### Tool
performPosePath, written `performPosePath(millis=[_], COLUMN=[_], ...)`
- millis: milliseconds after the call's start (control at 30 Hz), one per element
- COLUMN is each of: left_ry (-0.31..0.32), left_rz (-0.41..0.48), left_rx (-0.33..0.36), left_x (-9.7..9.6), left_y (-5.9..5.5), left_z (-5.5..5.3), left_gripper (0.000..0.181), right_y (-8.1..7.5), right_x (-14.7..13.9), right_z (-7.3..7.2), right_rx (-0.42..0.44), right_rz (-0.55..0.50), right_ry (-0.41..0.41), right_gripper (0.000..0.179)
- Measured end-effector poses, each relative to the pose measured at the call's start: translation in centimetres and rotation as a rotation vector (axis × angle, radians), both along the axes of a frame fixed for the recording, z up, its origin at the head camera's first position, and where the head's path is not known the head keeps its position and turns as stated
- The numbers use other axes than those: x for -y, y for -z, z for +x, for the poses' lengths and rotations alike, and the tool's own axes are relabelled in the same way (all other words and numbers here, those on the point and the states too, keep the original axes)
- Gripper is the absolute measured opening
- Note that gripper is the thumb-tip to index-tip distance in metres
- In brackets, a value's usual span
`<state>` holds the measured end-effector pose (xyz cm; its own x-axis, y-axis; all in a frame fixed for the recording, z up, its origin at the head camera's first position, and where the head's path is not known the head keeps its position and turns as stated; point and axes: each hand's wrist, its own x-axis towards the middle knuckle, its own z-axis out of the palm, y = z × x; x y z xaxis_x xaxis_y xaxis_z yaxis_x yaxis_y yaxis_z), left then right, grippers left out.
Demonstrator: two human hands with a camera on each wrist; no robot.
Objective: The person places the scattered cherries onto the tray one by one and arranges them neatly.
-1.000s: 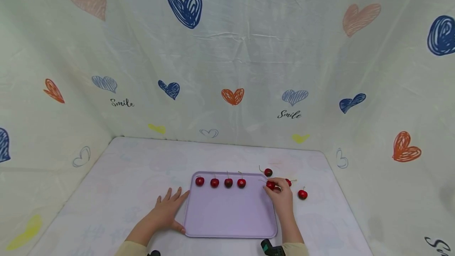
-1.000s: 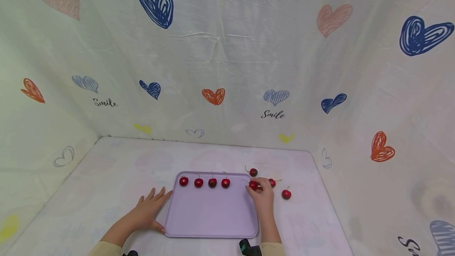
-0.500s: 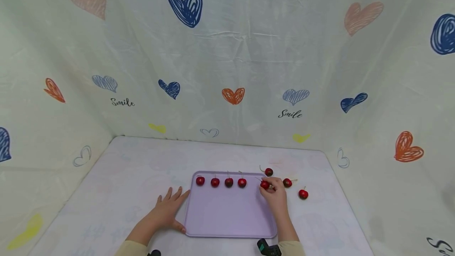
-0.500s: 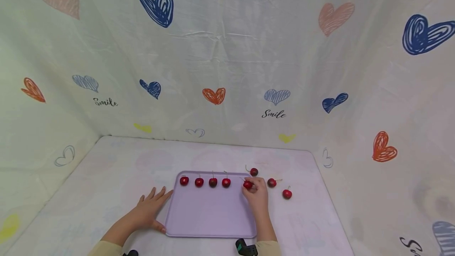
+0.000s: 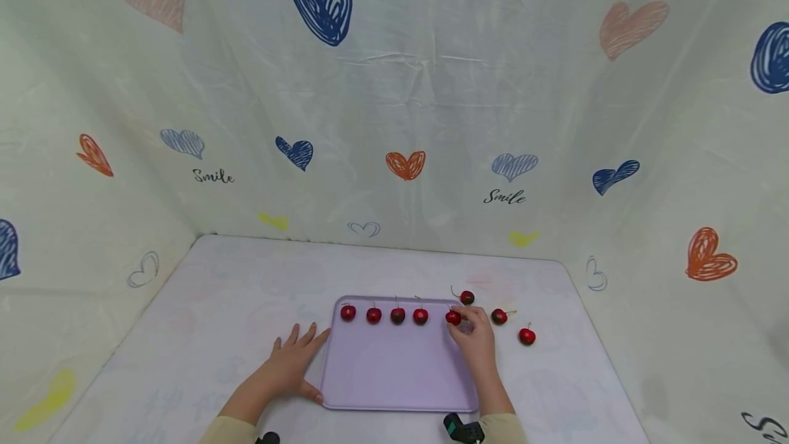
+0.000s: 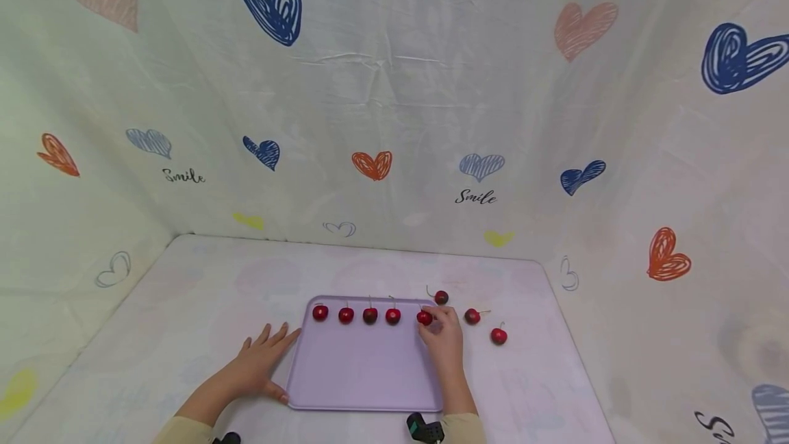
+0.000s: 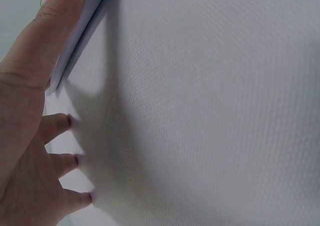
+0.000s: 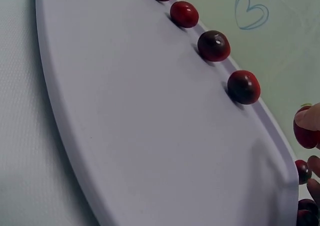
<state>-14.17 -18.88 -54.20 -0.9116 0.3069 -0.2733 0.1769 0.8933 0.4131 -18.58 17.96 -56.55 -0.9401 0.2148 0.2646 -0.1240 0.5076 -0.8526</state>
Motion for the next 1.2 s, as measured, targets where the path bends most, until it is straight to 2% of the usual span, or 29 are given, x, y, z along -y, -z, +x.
performPosePath(millis=[333,500,733,1200], left_ry=[0.007,0.012,0.001,-0.012], left_rz=[0.001,0.008,0.016,-0.002], left_rx=[-0.011,-0.014,-0.003,0.015], left_x=[0.0,0.0,0.0,-0.2], left_y=[-0.1,-0.1,-0.4,-0.4], left_z=[0.0,0.0,0.1,0.1], left_gripper=[0.119,0.118,0.118,0.118], right_y=[0.3,0.1,0.1,0.4], right_x=[0.3,0.7,1.1,1.2], right_z=[-0.5,-0.6,-0.8,-1.2], right_rx=[-0.006,0.0,0.04,0.074], right_rz=[0.361,0.464,0.517,0.534], right_ry=[0.025,0.033,0.03,0.067], right_gripper=[0.031,0.031,0.032,0.032])
